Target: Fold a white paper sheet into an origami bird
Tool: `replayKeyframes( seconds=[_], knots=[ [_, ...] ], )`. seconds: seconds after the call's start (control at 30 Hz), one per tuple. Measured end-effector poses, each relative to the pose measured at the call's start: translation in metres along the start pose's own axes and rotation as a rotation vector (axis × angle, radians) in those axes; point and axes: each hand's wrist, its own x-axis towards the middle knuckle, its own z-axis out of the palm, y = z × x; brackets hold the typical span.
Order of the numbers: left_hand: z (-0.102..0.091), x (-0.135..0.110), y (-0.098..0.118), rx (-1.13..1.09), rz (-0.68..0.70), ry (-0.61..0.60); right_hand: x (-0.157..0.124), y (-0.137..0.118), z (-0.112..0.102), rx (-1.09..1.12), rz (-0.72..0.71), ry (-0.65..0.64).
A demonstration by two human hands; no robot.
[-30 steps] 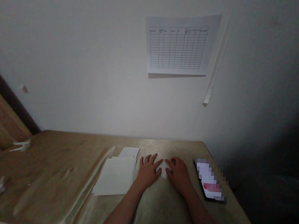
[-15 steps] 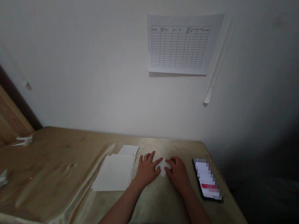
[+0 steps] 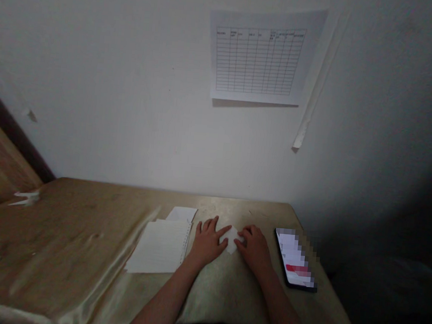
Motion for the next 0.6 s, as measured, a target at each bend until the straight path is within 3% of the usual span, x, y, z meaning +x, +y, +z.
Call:
replayKeyframes(
  seconds=[0.37, 0.6],
  knots=[
    [0.0037, -0.0003, -0.0013, -0.014, -0.016, 0.013, -0.0011, -0.0032, -0.0093, -0.166, 0.060, -0.006],
    [0.0042, -0.0004, -0.0035, -0.026, -0.014, 0.028, 0.0002, 0.0026, -0.0018, -0.156, 0.077, 0.009]
  ],
)
